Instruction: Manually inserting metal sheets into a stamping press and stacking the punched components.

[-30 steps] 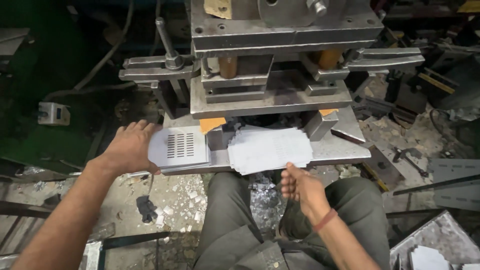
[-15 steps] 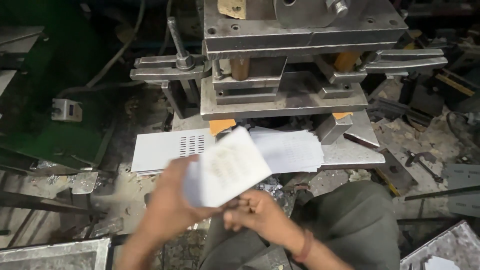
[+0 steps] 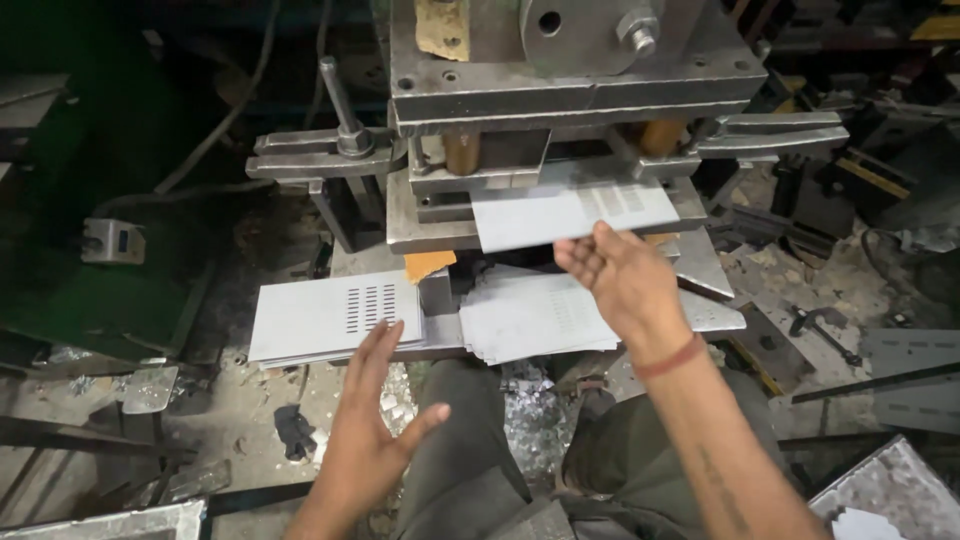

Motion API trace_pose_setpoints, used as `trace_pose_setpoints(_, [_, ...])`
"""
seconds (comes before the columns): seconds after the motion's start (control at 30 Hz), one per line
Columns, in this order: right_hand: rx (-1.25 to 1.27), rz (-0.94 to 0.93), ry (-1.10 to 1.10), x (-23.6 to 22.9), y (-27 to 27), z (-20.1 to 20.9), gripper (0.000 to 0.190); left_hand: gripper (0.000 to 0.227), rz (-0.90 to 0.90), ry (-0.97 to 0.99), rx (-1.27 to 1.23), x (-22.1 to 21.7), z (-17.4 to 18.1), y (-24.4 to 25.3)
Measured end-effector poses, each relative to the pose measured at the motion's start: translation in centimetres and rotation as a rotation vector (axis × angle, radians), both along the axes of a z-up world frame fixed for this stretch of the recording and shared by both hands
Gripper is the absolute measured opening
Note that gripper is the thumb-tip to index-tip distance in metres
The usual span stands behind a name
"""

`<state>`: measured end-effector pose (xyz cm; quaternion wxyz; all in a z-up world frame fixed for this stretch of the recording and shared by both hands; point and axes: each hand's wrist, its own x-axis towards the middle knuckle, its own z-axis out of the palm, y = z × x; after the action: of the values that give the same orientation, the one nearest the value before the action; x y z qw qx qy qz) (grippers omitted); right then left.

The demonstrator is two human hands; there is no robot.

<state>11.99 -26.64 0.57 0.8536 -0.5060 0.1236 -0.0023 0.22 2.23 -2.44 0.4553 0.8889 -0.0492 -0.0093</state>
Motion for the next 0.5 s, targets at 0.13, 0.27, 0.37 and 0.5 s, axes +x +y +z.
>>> trace_pose_setpoints(0.13, [-0.044, -0.065, 0.055, 2.2, 2.6, 4.0, 0.023, 0.091, -0.022, -0.029, -0.032, -1.0, -1.9, 0.8])
trace_pose_setpoints(0.27, [0.034, -0.261, 0.173, 7.5, 2.1, 1.5, 0.018, 0.089, -0.007, -0.022, -0.042, -1.5, -3.9, 1.4])
trace_pose_setpoints(0.37, [0.011, -0.342, 0.170, 10.2, 1.6, -1.1, 0.016, 0.087, 0.020, 0.006, -0.095, -1.8, -4.8, 1.4])
trace_pose_setpoints(0.5, [-0.031, -0.486, 0.318, 10.6, 2.6, 0.8, 0.018, 0.086, 0.058, 0.080, -0.143, -2.3, -6.2, 0.7])
